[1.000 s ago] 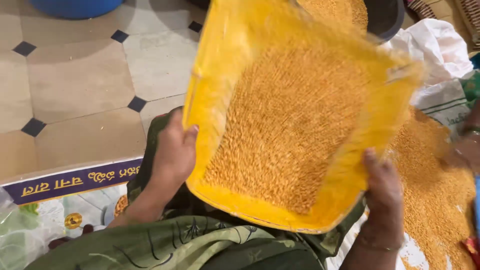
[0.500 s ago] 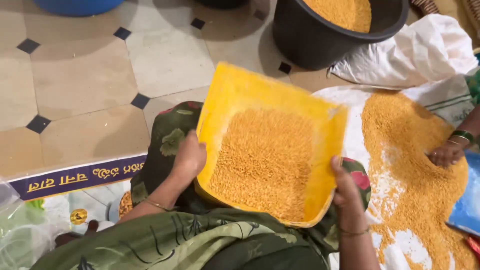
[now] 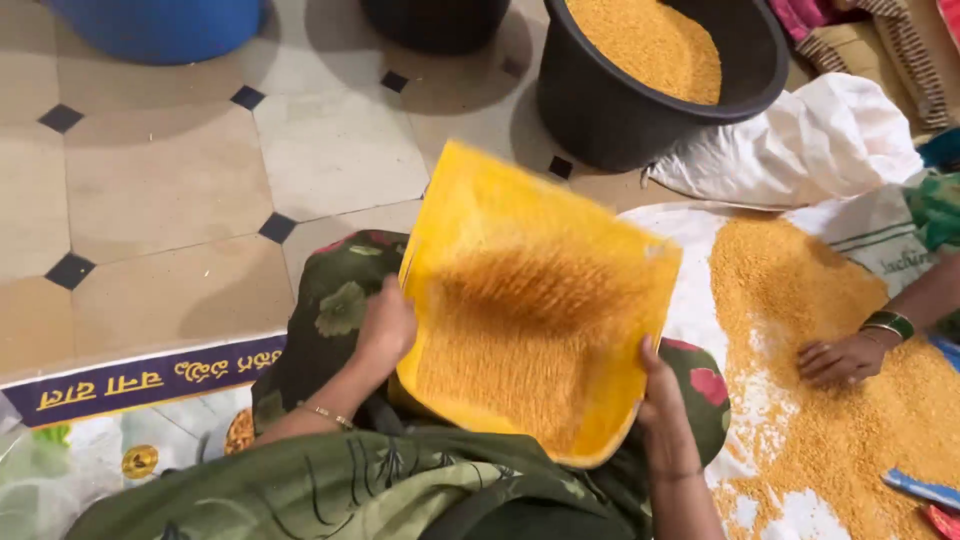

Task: Winnowing and sifting chana dal using a winnowing tray to remove impurities.

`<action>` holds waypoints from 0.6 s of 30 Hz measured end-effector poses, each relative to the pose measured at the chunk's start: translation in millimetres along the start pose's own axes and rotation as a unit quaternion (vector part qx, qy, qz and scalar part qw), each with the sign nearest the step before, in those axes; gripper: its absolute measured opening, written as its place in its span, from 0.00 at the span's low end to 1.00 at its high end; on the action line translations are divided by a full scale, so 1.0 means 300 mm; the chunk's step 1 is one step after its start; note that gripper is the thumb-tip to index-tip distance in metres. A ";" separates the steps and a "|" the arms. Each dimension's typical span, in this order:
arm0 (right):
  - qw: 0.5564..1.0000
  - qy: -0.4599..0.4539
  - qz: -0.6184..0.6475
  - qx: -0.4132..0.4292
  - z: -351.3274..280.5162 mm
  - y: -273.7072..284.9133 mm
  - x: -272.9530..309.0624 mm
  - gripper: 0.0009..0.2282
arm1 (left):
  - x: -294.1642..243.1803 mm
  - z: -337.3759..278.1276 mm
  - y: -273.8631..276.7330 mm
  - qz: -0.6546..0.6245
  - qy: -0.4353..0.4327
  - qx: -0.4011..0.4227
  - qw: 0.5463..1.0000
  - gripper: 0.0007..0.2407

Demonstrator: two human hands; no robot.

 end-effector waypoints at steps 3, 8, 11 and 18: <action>0.997 -0.080 -0.005 0.021 -0.131 0.041 -0.038 0.22 | 0.016 -0.124 0.058 0.023 0.080 0.064 0.994 0.13; 0.957 0.215 -0.192 0.038 -0.470 -0.241 0.553 0.21 | -0.448 -0.228 0.418 -0.096 0.019 0.010 0.995 0.13; 0.938 0.299 0.065 0.163 -0.541 -0.493 0.648 0.25 | -0.581 -0.184 0.489 -0.124 -0.077 -0.057 0.988 0.15; 0.999 0.032 -0.013 0.008 0.025 0.003 0.047 0.21 | -0.068 0.021 0.022 0.016 0.023 0.017 0.999 0.09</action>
Point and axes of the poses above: each hand's wrist, its own z-axis towards the middle knuckle, its own y-axis out of the back of the hand, x = y × z, the point moved 10 cm from there along z, towards the middle knuckle, and after that the axes turned 1 degree about y, right-handed, at the moved point
